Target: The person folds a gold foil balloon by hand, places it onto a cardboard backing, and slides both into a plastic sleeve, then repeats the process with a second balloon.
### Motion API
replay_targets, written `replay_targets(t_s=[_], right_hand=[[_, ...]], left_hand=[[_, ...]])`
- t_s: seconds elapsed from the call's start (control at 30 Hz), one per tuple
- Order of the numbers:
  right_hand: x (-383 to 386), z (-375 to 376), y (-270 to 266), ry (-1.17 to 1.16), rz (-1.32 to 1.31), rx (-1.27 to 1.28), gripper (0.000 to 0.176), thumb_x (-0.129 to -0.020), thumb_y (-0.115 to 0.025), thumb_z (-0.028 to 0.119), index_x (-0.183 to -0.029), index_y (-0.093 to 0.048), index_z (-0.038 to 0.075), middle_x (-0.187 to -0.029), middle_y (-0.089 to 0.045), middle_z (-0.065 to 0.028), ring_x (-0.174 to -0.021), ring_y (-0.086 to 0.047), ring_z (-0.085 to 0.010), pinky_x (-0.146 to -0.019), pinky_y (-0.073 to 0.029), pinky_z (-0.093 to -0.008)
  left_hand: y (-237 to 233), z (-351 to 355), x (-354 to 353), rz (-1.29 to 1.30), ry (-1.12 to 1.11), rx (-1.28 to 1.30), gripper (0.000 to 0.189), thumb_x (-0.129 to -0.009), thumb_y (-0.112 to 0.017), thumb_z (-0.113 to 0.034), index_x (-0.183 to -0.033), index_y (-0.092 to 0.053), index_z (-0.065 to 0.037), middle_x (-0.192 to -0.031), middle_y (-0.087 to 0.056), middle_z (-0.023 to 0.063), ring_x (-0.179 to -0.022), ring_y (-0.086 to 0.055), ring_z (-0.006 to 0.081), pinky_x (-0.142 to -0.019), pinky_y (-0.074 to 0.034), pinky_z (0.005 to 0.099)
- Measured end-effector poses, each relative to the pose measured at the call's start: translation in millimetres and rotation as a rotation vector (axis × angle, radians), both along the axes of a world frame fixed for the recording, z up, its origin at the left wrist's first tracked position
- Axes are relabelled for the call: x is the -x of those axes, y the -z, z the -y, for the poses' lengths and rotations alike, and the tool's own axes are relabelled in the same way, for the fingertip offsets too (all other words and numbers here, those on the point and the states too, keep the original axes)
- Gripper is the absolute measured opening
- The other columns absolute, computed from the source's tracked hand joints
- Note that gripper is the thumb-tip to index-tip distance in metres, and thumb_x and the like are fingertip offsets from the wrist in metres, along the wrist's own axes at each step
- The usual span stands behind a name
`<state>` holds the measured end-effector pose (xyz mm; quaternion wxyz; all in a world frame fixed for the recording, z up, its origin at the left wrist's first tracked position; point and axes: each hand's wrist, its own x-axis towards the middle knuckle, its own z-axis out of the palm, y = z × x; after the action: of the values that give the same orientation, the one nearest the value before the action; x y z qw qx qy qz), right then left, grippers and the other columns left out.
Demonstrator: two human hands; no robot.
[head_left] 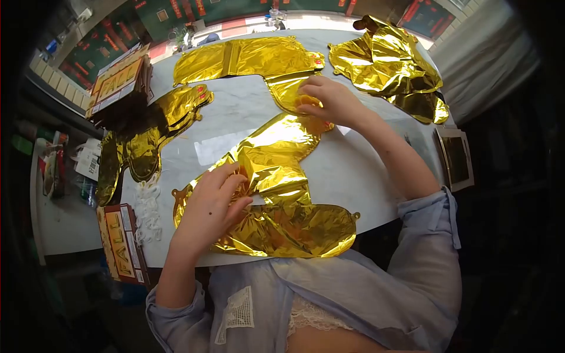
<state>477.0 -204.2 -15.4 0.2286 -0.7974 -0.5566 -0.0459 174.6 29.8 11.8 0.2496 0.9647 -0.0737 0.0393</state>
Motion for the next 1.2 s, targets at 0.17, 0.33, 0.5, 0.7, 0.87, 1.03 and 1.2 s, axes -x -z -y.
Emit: replay_targets(t_s=[0.17,0.33,0.5,0.7,0.87,1.03,1.2], right_hand=[[5,-13,13,0.021,0.097,0.182,0.02,-0.094,-0.075,0.024,-0.104,-0.071,0.008,-0.106,-0.07,-0.0085,-0.097,-0.07,-0.0306,-0.081,-0.058,-0.0418],[-10,-19,8,0.119,-0.021,0.093,0.018,-0.089,-0.08,0.022,-0.092,-0.078,0.005,-0.08,-0.072,-0.0124,-0.073,-0.069,-0.0294,-0.069,-0.054,-0.0403],[-20,-22,-13,0.239,-0.302,0.104,0.022,-0.086,-0.085,0.024,-0.086,-0.08,0.003,-0.071,-0.073,-0.01,-0.057,-0.059,-0.0168,-0.058,-0.048,-0.0358],[-16,-14,-6,0.128,-0.279,-0.024,0.017,-0.098,-0.073,0.015,-0.113,-0.069,0.007,-0.081,-0.077,-0.0102,-0.065,-0.067,-0.0231,-0.063,-0.053,-0.0369],[-1,-10,-3,-0.013,-0.001,0.108,0.014,-0.091,-0.07,0.006,-0.105,-0.069,0.009,-0.097,-0.073,-0.0066,-0.076,-0.072,-0.0303,-0.067,-0.056,-0.0392],[8,-14,-8,0.037,0.142,0.329,0.009,-0.086,-0.077,0.016,-0.09,-0.073,0.008,-0.1,-0.072,-0.0043,-0.076,-0.071,-0.0314,-0.066,-0.056,-0.041],[-8,-16,2,0.036,0.119,0.184,0.012,-0.085,-0.078,0.016,-0.088,-0.074,0.006,-0.093,-0.071,-0.0054,-0.076,-0.071,-0.0303,-0.067,-0.056,-0.0402]], left_hand=[[-9,1,-25,-0.051,0.071,-0.101,0.036,-0.097,-0.073,-0.029,-0.122,-0.069,-0.004,-0.134,-0.065,0.0171,-0.12,-0.062,0.0387,-0.104,-0.049,0.0472],[-27,18,-99,-0.165,0.052,-0.27,0.03,-0.103,-0.066,-0.029,-0.116,-0.07,-0.002,-0.119,-0.069,0.0176,-0.112,-0.065,0.037,-0.099,-0.051,0.0498],[57,29,-169,0.226,-0.036,-0.14,0.036,-0.105,-0.06,-0.021,-0.137,-0.064,-0.005,-0.137,-0.065,0.013,-0.128,-0.062,0.034,-0.114,-0.045,0.0541],[89,35,-167,0.301,-0.097,-0.064,0.042,-0.097,-0.057,-0.009,-0.139,-0.062,-0.004,-0.144,-0.062,0.0122,-0.139,-0.055,0.0312,-0.121,-0.037,0.0568],[93,35,-165,0.351,-0.112,-0.044,0.043,-0.097,-0.057,-0.009,-0.139,-0.062,-0.004,-0.146,-0.061,0.0117,-0.142,-0.053,0.0305,-0.122,-0.036,0.0553],[95,38,-164,0.372,-0.129,-0.08,0.045,-0.097,-0.059,-0.012,-0.142,-0.058,-0.004,-0.147,-0.061,0.011,-0.142,-0.052,0.0295,-0.123,-0.034,0.0534],[92,40,-163,0.392,-0.153,-0.015,0.044,-0.1,-0.06,-0.013,-0.143,-0.056,-0.005,-0.148,-0.058,0.0122,-0.14,-0.053,0.0305,-0.122,-0.035,0.0534]])
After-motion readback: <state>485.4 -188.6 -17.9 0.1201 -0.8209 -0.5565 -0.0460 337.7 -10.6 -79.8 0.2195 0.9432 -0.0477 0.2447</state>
